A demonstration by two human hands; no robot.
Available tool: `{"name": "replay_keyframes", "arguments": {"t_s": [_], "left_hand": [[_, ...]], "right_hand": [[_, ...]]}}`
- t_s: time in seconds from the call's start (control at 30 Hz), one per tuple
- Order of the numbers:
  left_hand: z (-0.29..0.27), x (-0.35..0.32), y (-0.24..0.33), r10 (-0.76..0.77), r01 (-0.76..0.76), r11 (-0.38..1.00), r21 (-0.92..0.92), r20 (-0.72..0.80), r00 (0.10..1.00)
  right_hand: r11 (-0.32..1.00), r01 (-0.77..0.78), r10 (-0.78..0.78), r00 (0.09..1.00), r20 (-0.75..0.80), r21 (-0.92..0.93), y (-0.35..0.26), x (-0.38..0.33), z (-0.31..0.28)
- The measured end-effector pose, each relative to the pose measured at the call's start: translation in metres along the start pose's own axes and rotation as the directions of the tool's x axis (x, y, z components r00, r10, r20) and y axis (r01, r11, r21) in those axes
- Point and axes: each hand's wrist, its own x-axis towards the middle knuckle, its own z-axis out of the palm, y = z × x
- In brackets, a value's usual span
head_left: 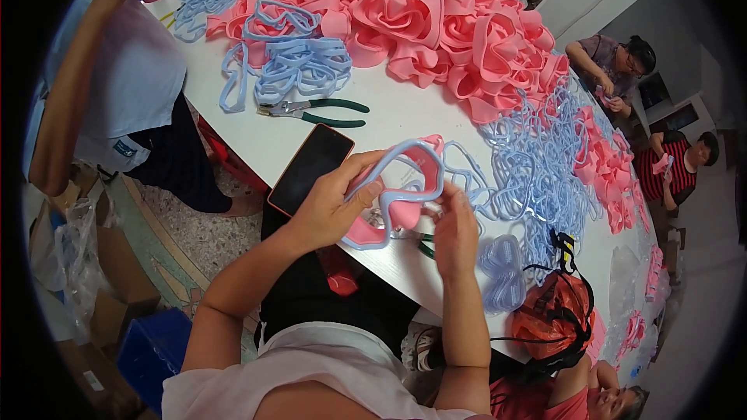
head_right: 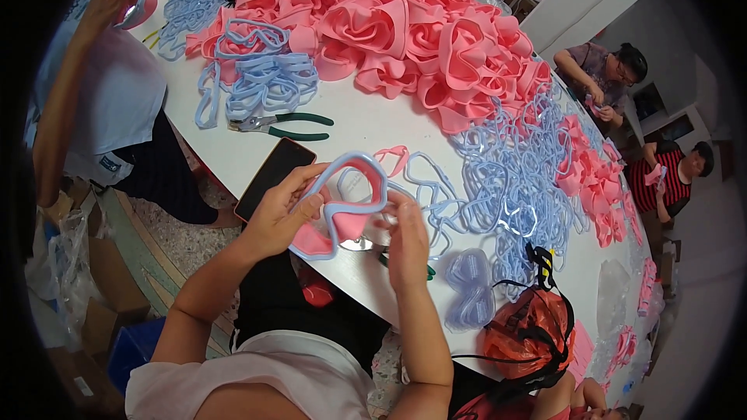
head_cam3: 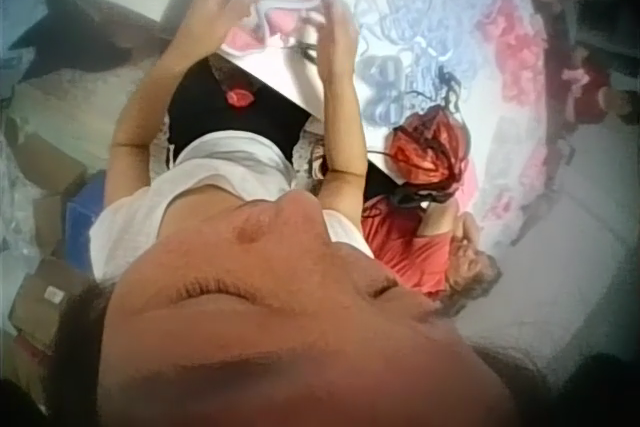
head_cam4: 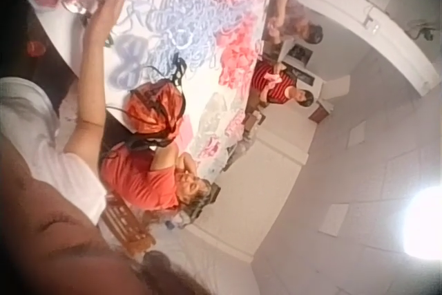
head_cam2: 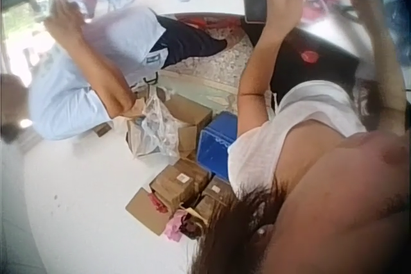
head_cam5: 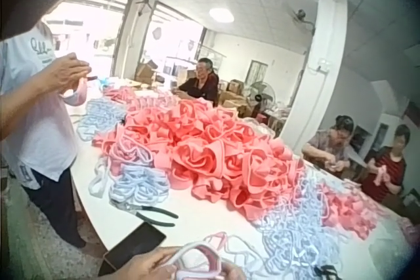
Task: Assembling or trimming pink and blue foam components for sports/recreation equipment.
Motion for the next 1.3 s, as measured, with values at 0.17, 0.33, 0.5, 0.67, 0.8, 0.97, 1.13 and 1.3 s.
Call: {"name": "replay_keyframes", "arguments": {"t_s": [0.17, 0.33, 0.5, 0.67, 0.8, 0.97, 1.13, 1.3], "left_hand": [[-0.015, 0.013, 0.018, 0.065, -0.179, 0.924, 0.337, 0.323, 0.944], [-0.013, 0.025, 0.025, 0.138, -0.329, 0.789, 0.520, 0.372, 0.918], [0.021, 0.017, 0.013, 0.538, -0.348, 0.548, 0.761, -0.001, 0.843], [0.056, 0.000, -0.003, 0.510, -0.203, 0.632, 0.748, -0.204, 0.835], [0.063, 0.000, -0.007, 0.524, -0.157, 0.613, 0.775, -0.250, 0.814], [0.066, 0.001, -0.008, 0.525, -0.153, 0.656, 0.739, -0.301, 0.796], [0.065, 0.003, -0.013, 0.547, -0.164, 0.652, 0.740, -0.310, 0.777], [0.064, 0.002, -0.013, 0.638, -0.181, 0.613, 0.769, -0.347, 0.687]], "right_hand": [[0.909, 0.095, 0.018, 0.964, 0.267, -0.405, -0.049, 0.006, -0.015], [0.838, 0.245, -0.060, 0.929, 0.365, -0.487, -0.046, 0.004, -0.014], [0.956, 0.202, -0.197, 0.979, 0.046, -0.215, -0.024, -0.005, 0.001], [0.905, 0.370, -0.399, 0.909, -0.120, -0.209, -0.004, -0.011, 0.015], [0.836, 0.468, -0.524, 0.835, -0.166, -0.285, 0.006, -0.014, 0.024], [0.730, 0.594, -0.656, 0.747, -0.106, -0.336, 0.008, -0.021, 0.034], [0.742, 0.586, -0.646, 0.754, -0.114, -0.326, 0.010, -0.025, 0.039], [0.736, 0.610, -0.663, 0.738, -0.128, -0.294, 0.010, -0.022, 0.037]]}}
